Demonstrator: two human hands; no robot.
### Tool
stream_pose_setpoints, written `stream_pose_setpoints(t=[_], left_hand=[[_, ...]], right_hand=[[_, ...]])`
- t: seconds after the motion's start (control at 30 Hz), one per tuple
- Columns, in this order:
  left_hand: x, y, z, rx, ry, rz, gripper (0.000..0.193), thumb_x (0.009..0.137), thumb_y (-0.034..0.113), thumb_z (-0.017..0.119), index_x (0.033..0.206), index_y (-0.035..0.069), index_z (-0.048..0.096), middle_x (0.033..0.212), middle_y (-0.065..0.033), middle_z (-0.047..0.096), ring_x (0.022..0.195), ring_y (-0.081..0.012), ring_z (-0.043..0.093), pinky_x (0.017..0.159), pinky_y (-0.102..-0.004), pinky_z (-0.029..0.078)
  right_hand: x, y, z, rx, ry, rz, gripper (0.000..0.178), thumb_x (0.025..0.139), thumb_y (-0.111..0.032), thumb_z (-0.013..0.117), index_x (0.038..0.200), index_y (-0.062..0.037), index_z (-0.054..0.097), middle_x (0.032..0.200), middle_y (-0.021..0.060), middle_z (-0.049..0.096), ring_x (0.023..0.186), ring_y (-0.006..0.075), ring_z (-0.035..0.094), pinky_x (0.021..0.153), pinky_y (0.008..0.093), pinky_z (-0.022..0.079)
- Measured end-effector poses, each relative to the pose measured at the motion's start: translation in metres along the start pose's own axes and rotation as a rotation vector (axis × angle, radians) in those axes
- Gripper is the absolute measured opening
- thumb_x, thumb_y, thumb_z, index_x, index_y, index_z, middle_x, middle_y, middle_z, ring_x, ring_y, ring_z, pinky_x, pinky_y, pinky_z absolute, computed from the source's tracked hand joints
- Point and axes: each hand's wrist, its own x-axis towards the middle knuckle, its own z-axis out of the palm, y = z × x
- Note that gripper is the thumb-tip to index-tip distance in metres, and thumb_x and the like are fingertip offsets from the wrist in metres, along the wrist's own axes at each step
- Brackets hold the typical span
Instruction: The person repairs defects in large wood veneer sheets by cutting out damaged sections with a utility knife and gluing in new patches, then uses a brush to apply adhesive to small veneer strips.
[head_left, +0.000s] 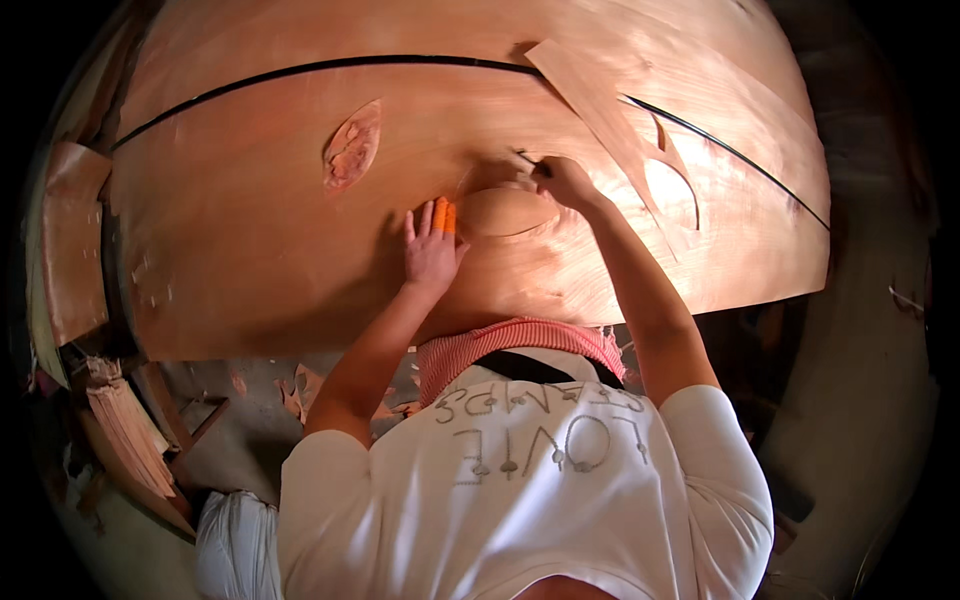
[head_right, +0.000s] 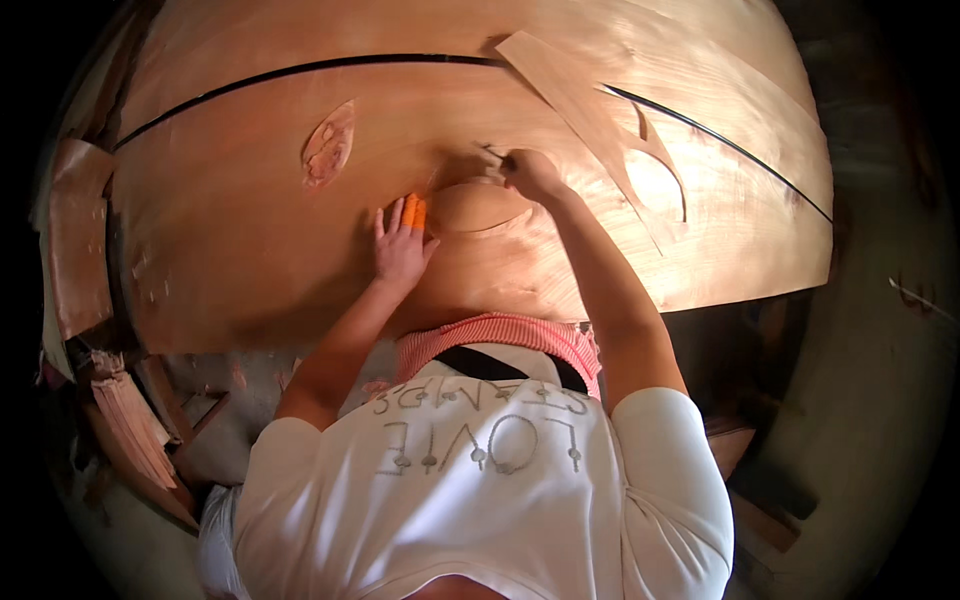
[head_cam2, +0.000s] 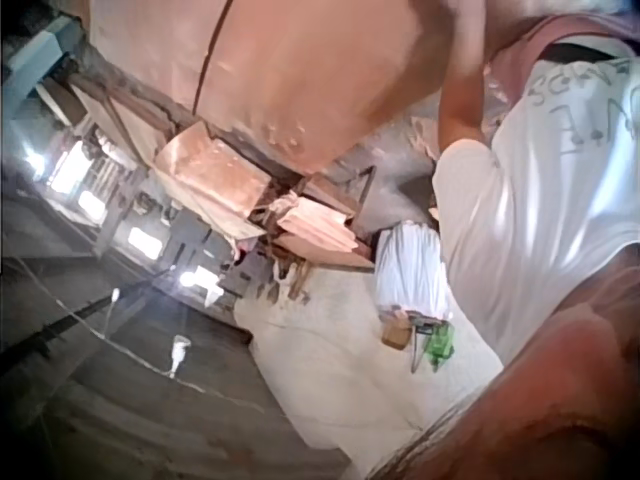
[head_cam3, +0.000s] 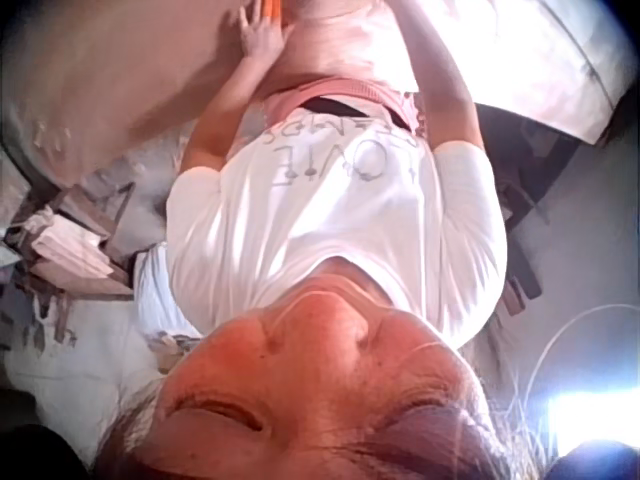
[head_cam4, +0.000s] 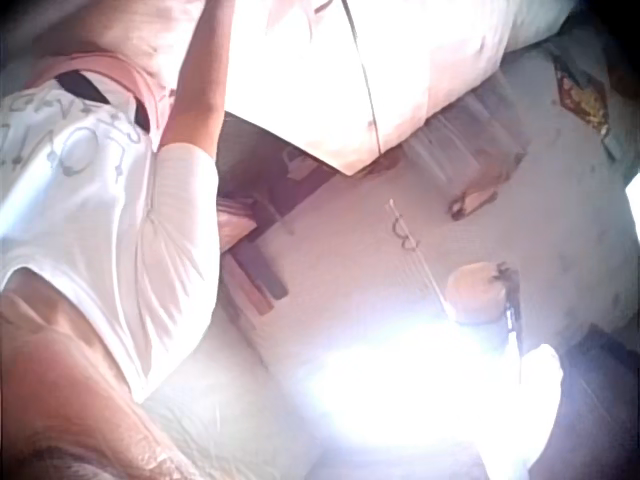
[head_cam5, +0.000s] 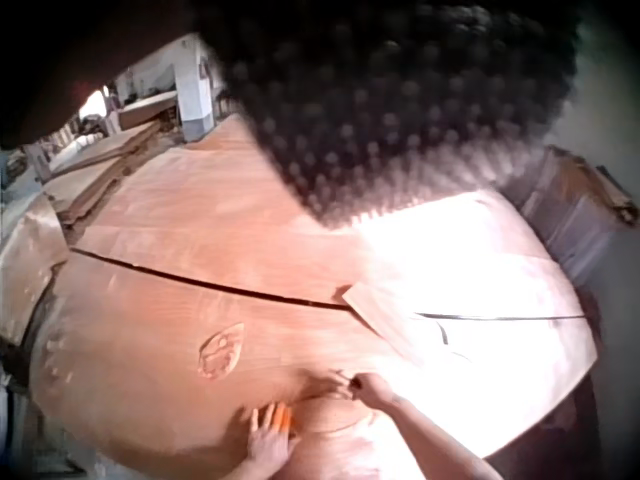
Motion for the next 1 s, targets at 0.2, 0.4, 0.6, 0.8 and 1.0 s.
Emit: stream_pose_setpoints(t=[0.2, 0.4, 0.6, 0.8, 1.0], left_hand=[[0.029, 0.053, 0.017, -0.239, 0.06, 0.296, 0.058, 0.079, 0.034, 0.058, 0.126, 0.003, 0.042, 0.133, -0.0154, 0.037, 0.127, -0.0294, 0.03, 0.103, -0.0467, 0.023], [0.032, 0.091, 0.04, -0.206, -0.077, 0.412, 0.066, 0.076, 0.04, 0.061, 0.127, 0.003, 0.041, 0.137, -0.0108, 0.033, 0.131, -0.0238, 0.023, 0.107, -0.0458, 0.016], [0.034, 0.093, 0.039, -0.155, -0.109, 0.452, 0.064, 0.076, 0.036, 0.061, 0.127, 0.003, 0.04, 0.137, -0.0114, 0.034, 0.131, -0.0246, 0.024, 0.107, -0.044, 0.017], [0.052, 0.111, 0.032, -0.276, -0.007, 0.469, 0.06, 0.076, 0.03, 0.061, 0.125, 0.001, 0.043, 0.134, -0.0134, 0.036, 0.121, -0.0261, 0.035, 0.098, -0.0416, 0.028], [0.059, 0.11, 0.03, -0.093, -0.127, 0.471, 0.059, 0.076, 0.039, 0.061, 0.123, 0.006, 0.048, 0.129, -0.0118, 0.042, 0.114, -0.0258, 0.039, 0.088, -0.0397, 0.034]], right_hand=[[-0.08, 0.072, 0.011, 0.601, 0.179, 0.267, 0.029, 0.084, -0.028, 0.057, 0.102, -0.0045, 0.06, 0.072, -0.0014, 0.06, 0.056, 0.0044, 0.048, 0.049, 0.0185, 0.036], [-0.096, 0.072, 0.043, 0.883, 0.33, 0.256, 0.024, 0.085, -0.021, 0.058, 0.101, -0.0033, 0.055, 0.073, 0.0, 0.062, 0.057, 0.0039, 0.05, 0.047, 0.0179, 0.037], [-0.082, 0.066, 0.061, 0.619, 0.467, 0.309, 0.019, 0.083, -0.017, 0.06, 0.09, -0.0003, 0.055, 0.068, 0.0047, 0.061, 0.062, 0.0097, 0.059, 0.055, 0.0227, 0.046], [-0.074, 0.065, 0.059, 0.267, 0.489, 0.384, 0.025, 0.071, -0.021, 0.066, 0.084, -0.0025, 0.056, 0.072, 0.0144, 0.063, 0.066, 0.0265, 0.063, 0.062, 0.0344, 0.048], [-0.1, 0.063, 0.04, 0.12, 0.309, 0.402, 0.031, 0.069, -0.032, 0.065, 0.078, -0.0038, 0.058, 0.073, 0.015, 0.062, 0.072, 0.0318, 0.06, 0.065, 0.0371, 0.047]])
